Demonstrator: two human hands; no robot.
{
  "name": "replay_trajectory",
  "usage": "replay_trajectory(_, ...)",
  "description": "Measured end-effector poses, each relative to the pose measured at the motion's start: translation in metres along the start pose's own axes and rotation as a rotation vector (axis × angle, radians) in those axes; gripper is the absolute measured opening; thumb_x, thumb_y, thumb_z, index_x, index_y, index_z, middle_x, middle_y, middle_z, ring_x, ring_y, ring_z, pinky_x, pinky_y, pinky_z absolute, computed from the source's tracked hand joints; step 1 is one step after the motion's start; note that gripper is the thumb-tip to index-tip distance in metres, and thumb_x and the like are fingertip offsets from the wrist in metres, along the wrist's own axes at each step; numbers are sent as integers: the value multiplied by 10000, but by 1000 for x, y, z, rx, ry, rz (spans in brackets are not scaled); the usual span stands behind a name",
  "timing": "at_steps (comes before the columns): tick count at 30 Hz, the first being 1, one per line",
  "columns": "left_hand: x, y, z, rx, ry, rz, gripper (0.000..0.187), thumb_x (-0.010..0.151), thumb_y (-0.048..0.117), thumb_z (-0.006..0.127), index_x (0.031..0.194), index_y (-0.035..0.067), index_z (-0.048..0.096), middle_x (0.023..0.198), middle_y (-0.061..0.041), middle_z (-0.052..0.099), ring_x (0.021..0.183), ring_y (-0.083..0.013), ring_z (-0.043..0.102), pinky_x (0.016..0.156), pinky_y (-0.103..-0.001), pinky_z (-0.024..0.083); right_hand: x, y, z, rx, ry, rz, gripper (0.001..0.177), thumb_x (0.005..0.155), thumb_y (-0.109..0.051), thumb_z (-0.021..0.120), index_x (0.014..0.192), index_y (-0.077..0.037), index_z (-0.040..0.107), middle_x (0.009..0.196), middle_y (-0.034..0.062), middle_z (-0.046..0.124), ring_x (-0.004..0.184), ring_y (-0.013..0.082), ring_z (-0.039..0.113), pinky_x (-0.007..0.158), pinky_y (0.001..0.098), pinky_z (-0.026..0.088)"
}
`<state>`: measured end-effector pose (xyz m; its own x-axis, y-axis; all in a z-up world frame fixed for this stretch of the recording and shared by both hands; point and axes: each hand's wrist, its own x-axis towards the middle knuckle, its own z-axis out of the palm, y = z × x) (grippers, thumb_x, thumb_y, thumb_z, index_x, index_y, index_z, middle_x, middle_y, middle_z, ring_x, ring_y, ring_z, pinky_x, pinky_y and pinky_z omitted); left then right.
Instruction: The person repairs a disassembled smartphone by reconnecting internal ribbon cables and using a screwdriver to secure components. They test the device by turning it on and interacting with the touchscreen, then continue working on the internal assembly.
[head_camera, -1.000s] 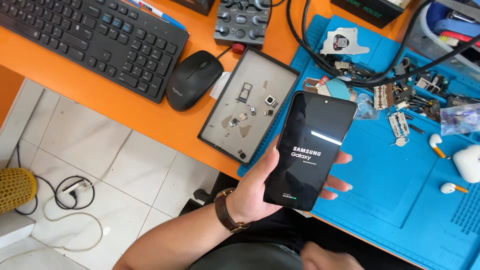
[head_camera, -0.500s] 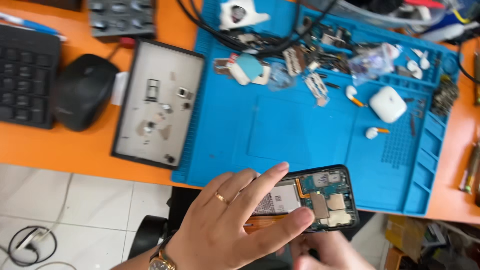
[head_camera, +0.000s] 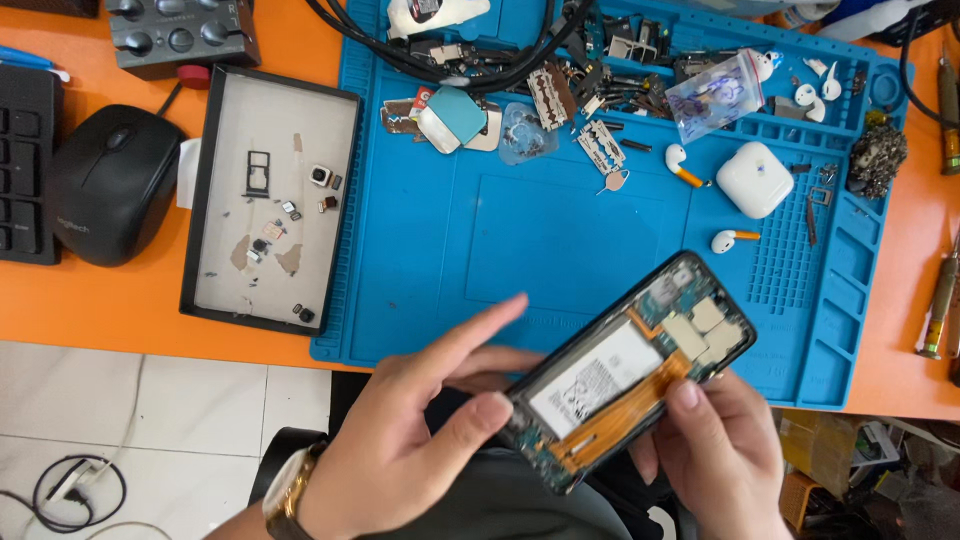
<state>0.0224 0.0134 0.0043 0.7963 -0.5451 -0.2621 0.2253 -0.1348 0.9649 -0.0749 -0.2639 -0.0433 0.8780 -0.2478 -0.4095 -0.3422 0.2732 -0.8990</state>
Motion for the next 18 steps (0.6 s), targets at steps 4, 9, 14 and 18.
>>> replay_trajectory(4, 5, -17, 10, -544, -155, -152, 633, 1028, 371, 630, 1583, 92, 512, 1440, -243, 728, 1094, -289, 814, 854, -371, 750, 9, -7, 1, 45, 35, -30, 356, 1106, -293, 617, 999, 38, 541, 887, 331, 724, 385, 331, 620, 238, 316, 407)
replay_trajectory(9, 4, -21, 19, -656, -135, -149, 690, 1018, 386, 646, 1608, 71, 479, 1451, -290, 715, 992, -328, 838, 774, -310, 712, 18, -18, 15, 114, -62, -92, 444, 1130, -346, 628, 1088, 93, 575, 799, 265, 696, 351, 259, 581, 260, 287, 478)
replay_trajectory(14, 4, -23, 22, -709, -103, -183, 719, 992, 370, 681, 1608, 55, 484, 1410, -288, 736, 973, -350, 838, 781, -317, 714, 22, -16, 14, -38, -9, -143, 482, 1122, -432, 599, 1082, 45, 553, 737, 242, 702, 322, 256, 600, 239, 293, 499)
replay_trajectory(18, 5, -23, 24, -715, -93, -202, 754, 979, 385, 683, 1610, 25, 481, 1337, -271, 774, 949, -351, 846, 752, -317, 712, 24, -22, 21, -52, -14, -142, 503, 1119, -423, 590, 1195, 74, 566, 789, 240, 726, 370, 276, 656, 247, 282, 529)
